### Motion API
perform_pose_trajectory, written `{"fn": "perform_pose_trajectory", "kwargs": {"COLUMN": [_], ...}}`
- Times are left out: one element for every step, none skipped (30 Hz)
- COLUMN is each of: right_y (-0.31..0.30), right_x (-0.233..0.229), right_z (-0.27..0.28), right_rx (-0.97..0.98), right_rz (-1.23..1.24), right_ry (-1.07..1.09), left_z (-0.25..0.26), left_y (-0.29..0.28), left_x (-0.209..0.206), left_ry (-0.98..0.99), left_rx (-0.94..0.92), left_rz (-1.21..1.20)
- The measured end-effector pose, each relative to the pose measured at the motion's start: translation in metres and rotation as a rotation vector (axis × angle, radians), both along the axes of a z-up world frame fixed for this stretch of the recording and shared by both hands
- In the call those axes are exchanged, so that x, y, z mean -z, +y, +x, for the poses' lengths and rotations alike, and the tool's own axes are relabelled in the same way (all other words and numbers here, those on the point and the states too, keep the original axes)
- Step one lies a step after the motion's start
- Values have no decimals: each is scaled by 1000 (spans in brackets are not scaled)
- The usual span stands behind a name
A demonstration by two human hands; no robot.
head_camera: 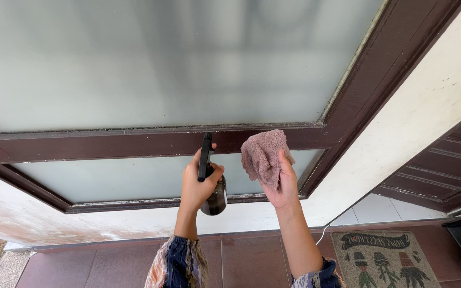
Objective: The person wipes a glass pane in a wooden door using a cloth and a spray bottle, moving the cloth across the glass surface and the door frame.
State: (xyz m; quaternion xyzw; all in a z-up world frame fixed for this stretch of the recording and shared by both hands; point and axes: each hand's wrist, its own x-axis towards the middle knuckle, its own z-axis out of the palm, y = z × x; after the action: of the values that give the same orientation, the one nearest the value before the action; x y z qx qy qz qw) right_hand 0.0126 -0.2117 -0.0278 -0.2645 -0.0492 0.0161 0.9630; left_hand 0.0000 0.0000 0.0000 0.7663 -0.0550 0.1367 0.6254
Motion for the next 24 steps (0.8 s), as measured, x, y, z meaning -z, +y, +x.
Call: {"fn": "perform_pose_trajectory", "kwargs": {"right_y": [-1, -2, -3, -3, -4, -4, -3, -3, -3, -3, -4, -5, -4, -4, -4, -5, -6, -5, -4, -3, -3, -2, -2, -2], "right_x": [-1, -1, -2, -3, -4, -5, -6, -7, -7, -8, -8, -7, -7, -7, -5, -5, -5, -5, -6, -7, -9, -11, -13, -15], "right_z": [1, 2, 2, 3, 3, 3, 3, 2, 2, 3, 4, 4, 6, 8, 7, 8, 9, 8, 8, 8, 7, 7, 7, 7], "right_rx": [4, 9, 13, 16, 21, 26, 35, 45, 54, 64, 78, 91, 95, 98, 102, 106, 108, 110, 118, 125, 134, 139, 145, 150], "right_rz": [3, 6, 9, 0, -7, -14, -13, -12, -12, -5, 1, 7, 11, 15, 20, 13, 9, 5, 13, 21, 30, 24, 17, 10], "right_ry": [-1, -2, 0, -11, -21, -31, -49, -68, -87, -101, -114, -126, -141, -155, -166, -172, -178, -184, -191, -199, -205, -197, -188, -179], "left_z": [0, -1, -2, -2, -2, -3, -3, -3, -4, -4, -4, -4, -3, -2, -3, -3, -2, -3, -2, -1, 0, 1, 1, 2], "left_y": [0, 0, -1, -1, -1, -1, -1, -1, -1, -1, -1, -1, -1, -1, -1, -2, -2, -2, -3, -3, -5, -6, -7, -9], "left_x": [-6, -11, -15, -19, -22, -24, -26, -27, -28, -28, -27, -26, -26, -26, -24, -23, -23, -22, -23, -24, -26, -28, -31, -34], "left_ry": [-9, -17, -23, -30, -34, -39, -32, -24, -17, -12, -6, 1, 4, 7, 15, 2, -11, -24, -21, -18, -15, -20, -25, -30], "left_rx": [0, 1, 1, 1, 3, 5, 7, 8, 10, 8, 10, 11, 11, 10, 10, 18, 24, 29, 27, 26, 25, 27, 29, 31], "left_rz": [8, 16, 25, 19, 15, 11, 6, 2, -4, 8, 19, 31, 36, 42, 48, 45, 45, 45, 56, 68, 79, 71, 62, 53]}}
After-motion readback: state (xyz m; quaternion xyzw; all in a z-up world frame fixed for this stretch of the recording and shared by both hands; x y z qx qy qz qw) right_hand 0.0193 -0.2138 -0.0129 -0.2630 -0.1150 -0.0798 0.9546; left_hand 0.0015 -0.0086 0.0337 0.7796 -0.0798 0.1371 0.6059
